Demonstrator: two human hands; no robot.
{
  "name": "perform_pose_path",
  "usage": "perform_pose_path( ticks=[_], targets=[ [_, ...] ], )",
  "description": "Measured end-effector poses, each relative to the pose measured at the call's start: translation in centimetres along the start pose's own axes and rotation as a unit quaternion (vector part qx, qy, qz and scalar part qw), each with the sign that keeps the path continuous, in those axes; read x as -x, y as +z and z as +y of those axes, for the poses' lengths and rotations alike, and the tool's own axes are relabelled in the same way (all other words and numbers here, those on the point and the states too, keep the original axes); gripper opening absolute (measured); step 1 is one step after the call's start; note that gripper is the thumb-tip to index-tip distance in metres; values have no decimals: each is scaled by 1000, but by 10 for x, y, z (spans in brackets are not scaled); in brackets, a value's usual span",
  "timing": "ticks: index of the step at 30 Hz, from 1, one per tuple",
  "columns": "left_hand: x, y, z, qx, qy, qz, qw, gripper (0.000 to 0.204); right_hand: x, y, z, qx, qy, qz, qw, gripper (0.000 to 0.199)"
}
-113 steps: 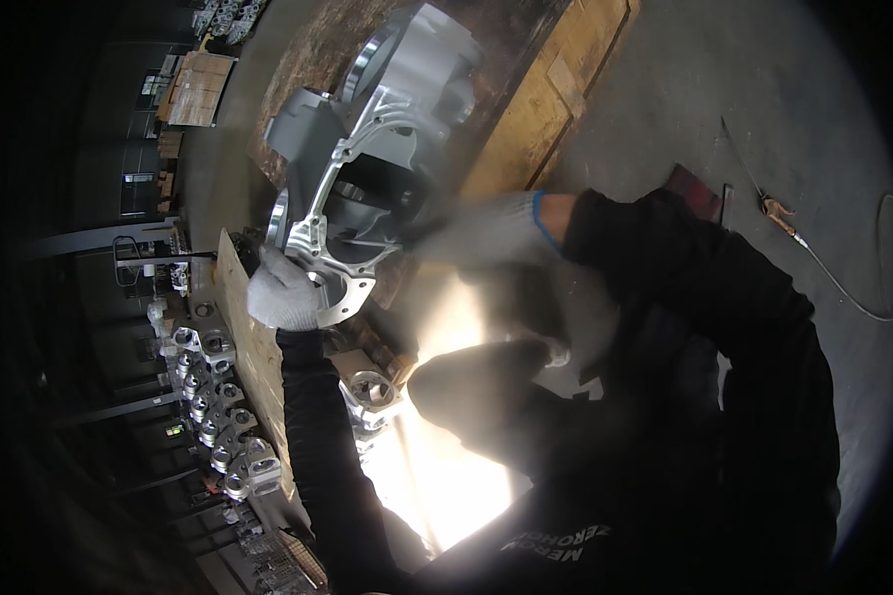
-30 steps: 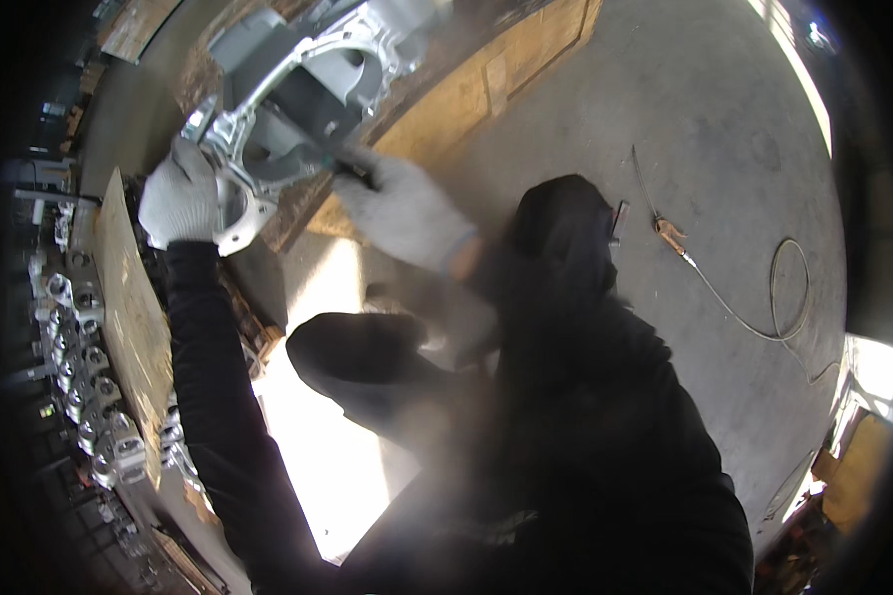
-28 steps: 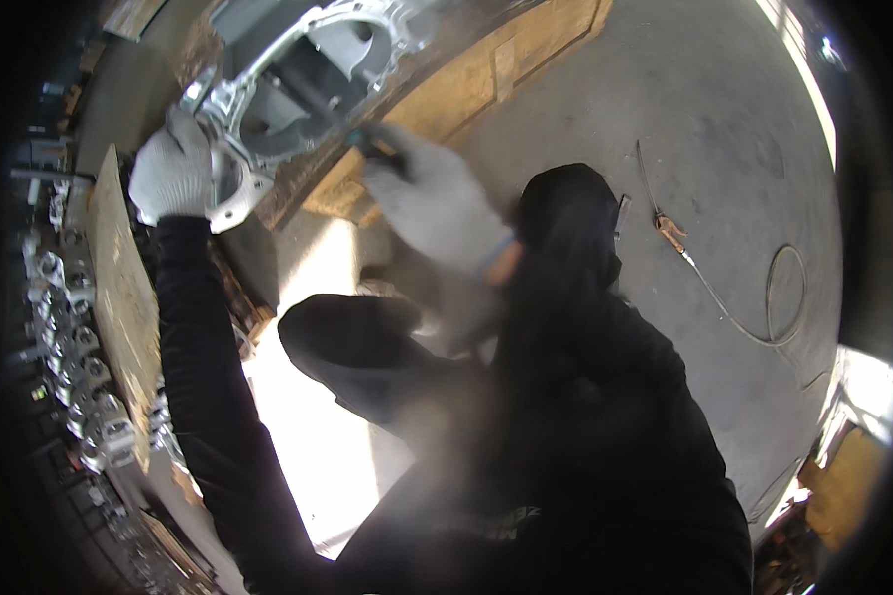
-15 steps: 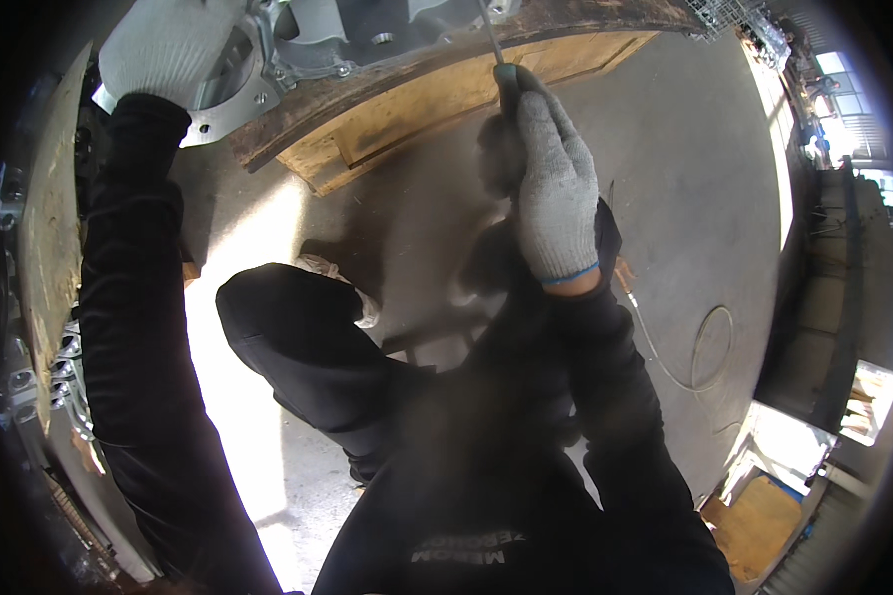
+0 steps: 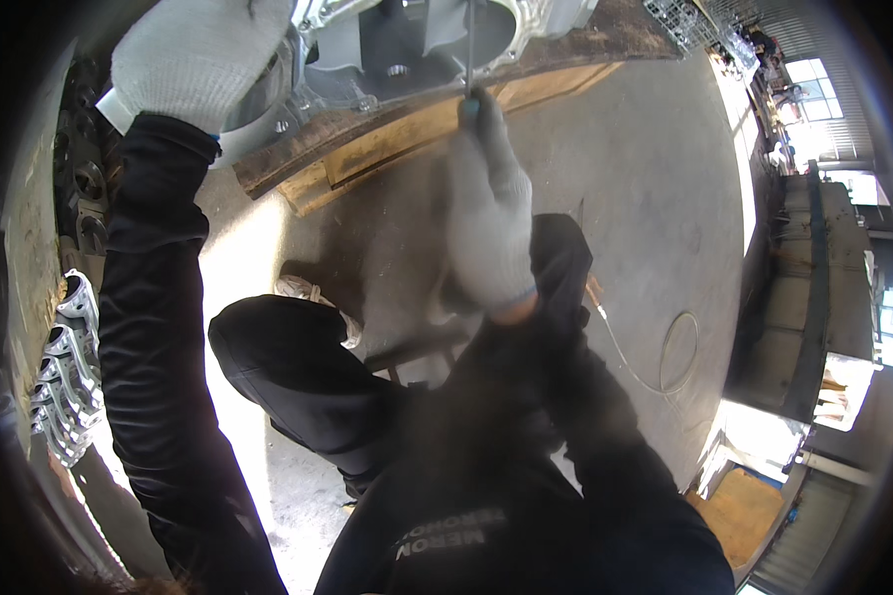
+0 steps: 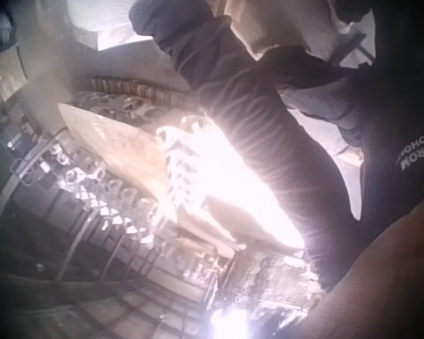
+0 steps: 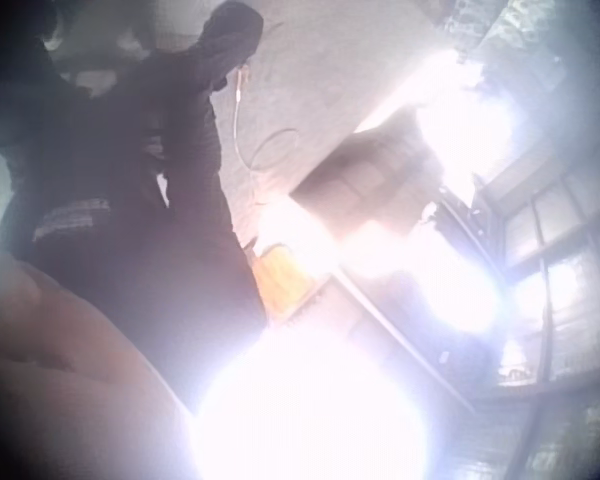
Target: The person deburrs and sands a metal engine block on a wooden workbench. They use a deburring tool to scrape edges and a sanding block to smooth surfaces, repeatedly repositioning the part to access different areas. The finished part is placed on a stack of similar parts at the end.
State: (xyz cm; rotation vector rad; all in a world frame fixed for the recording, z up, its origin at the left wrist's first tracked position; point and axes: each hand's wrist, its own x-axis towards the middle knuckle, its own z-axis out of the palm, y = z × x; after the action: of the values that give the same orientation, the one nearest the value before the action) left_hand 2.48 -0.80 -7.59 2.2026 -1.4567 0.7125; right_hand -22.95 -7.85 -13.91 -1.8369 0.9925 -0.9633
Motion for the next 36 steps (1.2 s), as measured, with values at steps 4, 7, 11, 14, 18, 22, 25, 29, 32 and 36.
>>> perform_pose_path(
  ticks=[4, 7, 11, 14, 18, 22, 25, 29, 32, 36],
  targets=[
    [0, -4, 2, 7, 7, -1, 1000, 62, 22, -34, -22, -124, 43, -29, 991, 50],
    [0, -6, 4, 11, 8, 1, 1000, 63, 34, -56, -32, -36, 87, 38, 995, 44],
    [2, -7, 6, 15, 9, 5, 1000, 63, 45, -61, -29, -108, 77, 59, 989, 42],
    [3, -9, 8, 15, 13, 5, 1000, 64, 46, -58, -21, -140, 117, 91, 979, 45],
    [3, -12, 10, 22, 18, 3, 1000, 65, 42, -57, -13, -107, 74, 22, 991, 45],
    [2, -19, 11, 19, 18, 2, 1000, 66, 39, -53, -7, -142, 121, 94, 978, 45],
    [-1, -21, 13, 22, 25, 3, 999, 66, 31, -42, -1, -155, 132, -7, 979, 53],
    [-5, -24, 13, 19, 33, 7, 999, 67, 12, -19, -1, -310, 235, -36, 920, 54],
    [-9, -22, 13, 21, 44, 26, 998, 68, -11, 3, -9, -327, 233, -12, 916, 49],
    [-12, -20, 12, 3, 48, 46, 998, 64, -39, 29, -21, -348, 146, 26, 926, 47]
  ],
)
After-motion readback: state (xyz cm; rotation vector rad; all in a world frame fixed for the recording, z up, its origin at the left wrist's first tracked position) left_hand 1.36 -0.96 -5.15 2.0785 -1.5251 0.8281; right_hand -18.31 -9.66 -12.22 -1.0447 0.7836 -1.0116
